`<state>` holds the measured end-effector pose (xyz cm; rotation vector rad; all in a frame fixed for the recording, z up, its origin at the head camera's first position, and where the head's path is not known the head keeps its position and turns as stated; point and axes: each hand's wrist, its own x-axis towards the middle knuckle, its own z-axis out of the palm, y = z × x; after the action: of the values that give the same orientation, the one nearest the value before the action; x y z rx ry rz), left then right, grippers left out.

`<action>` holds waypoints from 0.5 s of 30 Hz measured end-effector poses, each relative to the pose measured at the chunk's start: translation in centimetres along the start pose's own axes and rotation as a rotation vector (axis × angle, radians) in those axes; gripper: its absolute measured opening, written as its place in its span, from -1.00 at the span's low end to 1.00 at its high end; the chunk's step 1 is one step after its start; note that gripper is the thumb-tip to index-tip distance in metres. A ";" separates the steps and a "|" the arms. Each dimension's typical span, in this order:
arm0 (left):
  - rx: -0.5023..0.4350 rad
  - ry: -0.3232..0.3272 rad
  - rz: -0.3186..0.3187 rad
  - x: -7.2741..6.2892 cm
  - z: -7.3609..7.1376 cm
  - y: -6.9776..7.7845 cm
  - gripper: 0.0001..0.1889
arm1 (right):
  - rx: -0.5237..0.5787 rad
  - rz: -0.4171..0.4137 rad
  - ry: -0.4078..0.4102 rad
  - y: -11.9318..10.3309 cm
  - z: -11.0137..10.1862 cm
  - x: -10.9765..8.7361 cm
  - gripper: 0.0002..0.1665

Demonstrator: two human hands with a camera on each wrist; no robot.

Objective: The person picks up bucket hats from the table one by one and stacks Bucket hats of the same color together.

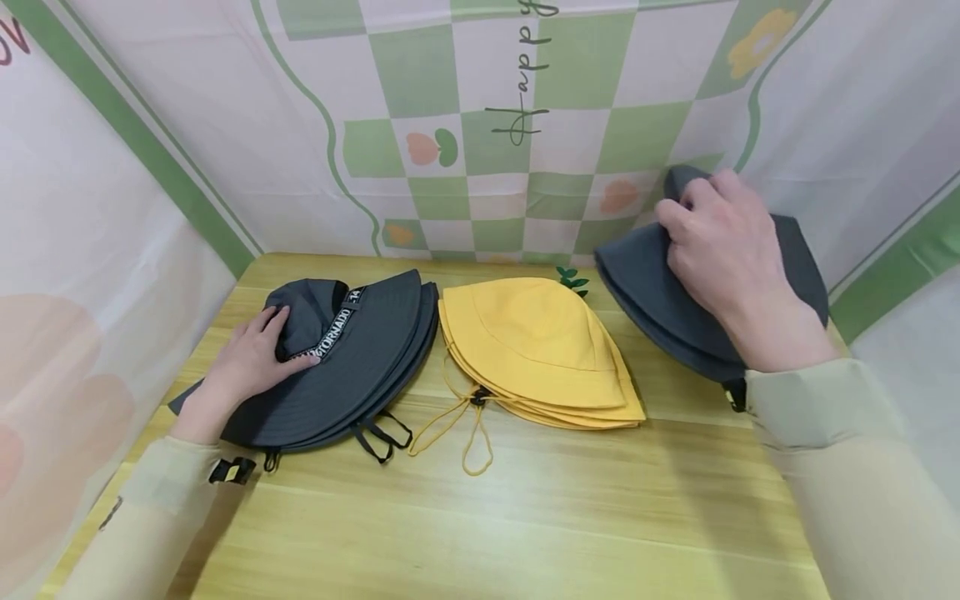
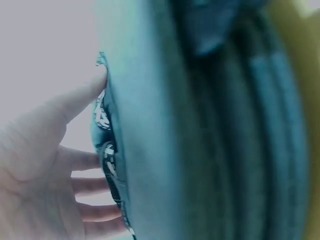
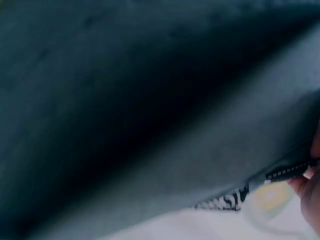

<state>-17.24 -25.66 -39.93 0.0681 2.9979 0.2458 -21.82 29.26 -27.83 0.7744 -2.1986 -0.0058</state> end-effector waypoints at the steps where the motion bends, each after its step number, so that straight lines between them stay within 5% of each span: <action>1: -0.024 0.009 0.008 0.0 -0.2 0.0 0.03 | 0.000 0.005 0.030 -0.8 -0.1 0.8 -0.70; 5: -0.129 0.097 0.084 -0.3 -0.8 0.7 -0.11 | 0.019 0.028 0.063 -4.0 -0.4 3.3 -0.71; 9: -0.265 0.178 0.275 -0.6 -1.2 2.8 -0.28 | 0.052 -0.038 -0.003 -7.2 0.2 5.2 -0.82; 15: -0.539 0.115 0.585 -0.7 -1.5 7.2 -0.45 | 0.093 -0.155 -0.104 -12.6 2.8 6.7 -0.80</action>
<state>-16.51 -18.87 -37.23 0.8916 2.8206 1.1271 -20.50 14.83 -28.33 1.0155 -2.2434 -0.0220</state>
